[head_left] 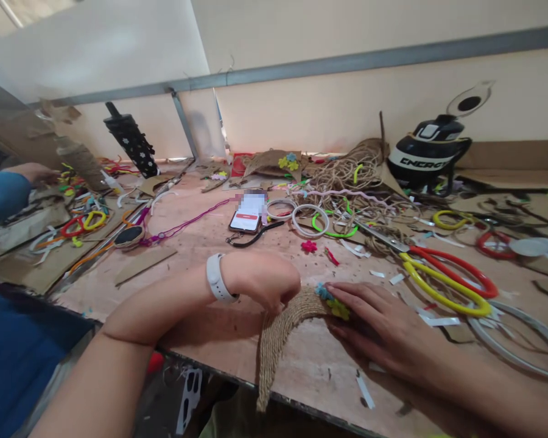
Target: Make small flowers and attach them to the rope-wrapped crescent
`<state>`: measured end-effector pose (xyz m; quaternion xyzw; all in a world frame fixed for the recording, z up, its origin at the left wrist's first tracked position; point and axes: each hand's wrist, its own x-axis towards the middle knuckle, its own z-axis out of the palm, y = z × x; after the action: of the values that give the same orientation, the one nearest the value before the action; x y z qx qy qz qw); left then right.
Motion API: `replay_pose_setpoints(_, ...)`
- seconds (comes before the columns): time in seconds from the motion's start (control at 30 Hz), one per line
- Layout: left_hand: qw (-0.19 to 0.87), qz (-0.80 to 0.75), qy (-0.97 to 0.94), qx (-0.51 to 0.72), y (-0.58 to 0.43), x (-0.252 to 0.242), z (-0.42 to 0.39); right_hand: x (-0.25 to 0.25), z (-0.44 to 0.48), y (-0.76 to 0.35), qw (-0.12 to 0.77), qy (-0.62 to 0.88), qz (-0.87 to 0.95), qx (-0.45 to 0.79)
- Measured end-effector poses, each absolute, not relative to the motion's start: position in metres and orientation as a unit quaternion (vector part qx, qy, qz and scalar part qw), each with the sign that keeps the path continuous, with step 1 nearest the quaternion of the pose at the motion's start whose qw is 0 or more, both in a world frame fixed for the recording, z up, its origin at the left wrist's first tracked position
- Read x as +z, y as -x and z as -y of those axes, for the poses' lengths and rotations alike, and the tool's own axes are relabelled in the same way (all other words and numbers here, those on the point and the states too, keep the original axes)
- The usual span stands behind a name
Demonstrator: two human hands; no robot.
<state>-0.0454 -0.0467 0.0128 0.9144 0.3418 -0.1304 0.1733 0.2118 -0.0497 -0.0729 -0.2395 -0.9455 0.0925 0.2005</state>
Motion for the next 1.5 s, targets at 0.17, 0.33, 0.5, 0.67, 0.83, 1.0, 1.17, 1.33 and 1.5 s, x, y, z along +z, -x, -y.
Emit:
replay_pose_setpoints(0.17,0.027,-0.472,-0.878,-0.068,0.059,0.016,0.037,-0.075,0.05,-0.214,0.214,0.248,0.941,0.079)
replay_pose_setpoints(0.33,0.137,-0.291,-0.945,-0.055,0.048,0.008,0.044,-0.072,0.051,-0.214,0.206,0.242,0.945,0.075)
replay_pose_setpoints(0.5,0.003,-0.414,-0.909,-0.033,0.046,-0.006,0.038,-0.067,0.052,-0.214,0.219,0.23,0.946,0.066)
replay_pose_setpoints(0.67,0.02,-0.407,-0.912,0.05,0.045,-0.004,0.03,-0.054,0.053,-0.216,0.229,0.212,0.947,0.069)
replay_pose_setpoints(0.83,-0.005,-0.46,-0.886,0.054,0.043,-0.007,0.027,-0.046,0.023,-0.23,0.305,0.32,0.895,0.056)
replay_pose_setpoints(1.0,-0.01,-0.483,-0.872,0.085,0.049,-0.013,0.019,-0.037,-0.037,-0.282,0.399,0.496,0.771,0.019)
replay_pose_setpoints(1.17,-0.013,-0.476,-0.874,0.096,0.05,-0.018,0.016,-0.038,-0.072,-0.331,0.427,0.586,0.688,0.027)
replay_pose_setpoints(1.33,-0.032,-0.484,-0.867,0.111,0.049,-0.016,0.017,-0.046,-0.068,-0.322,0.382,0.577,0.72,0.054)
replay_pose_setpoints(1.5,-0.055,-0.523,-0.833,0.172,0.058,-0.008,0.013,-0.052,-0.048,-0.29,0.296,0.504,0.809,0.067)
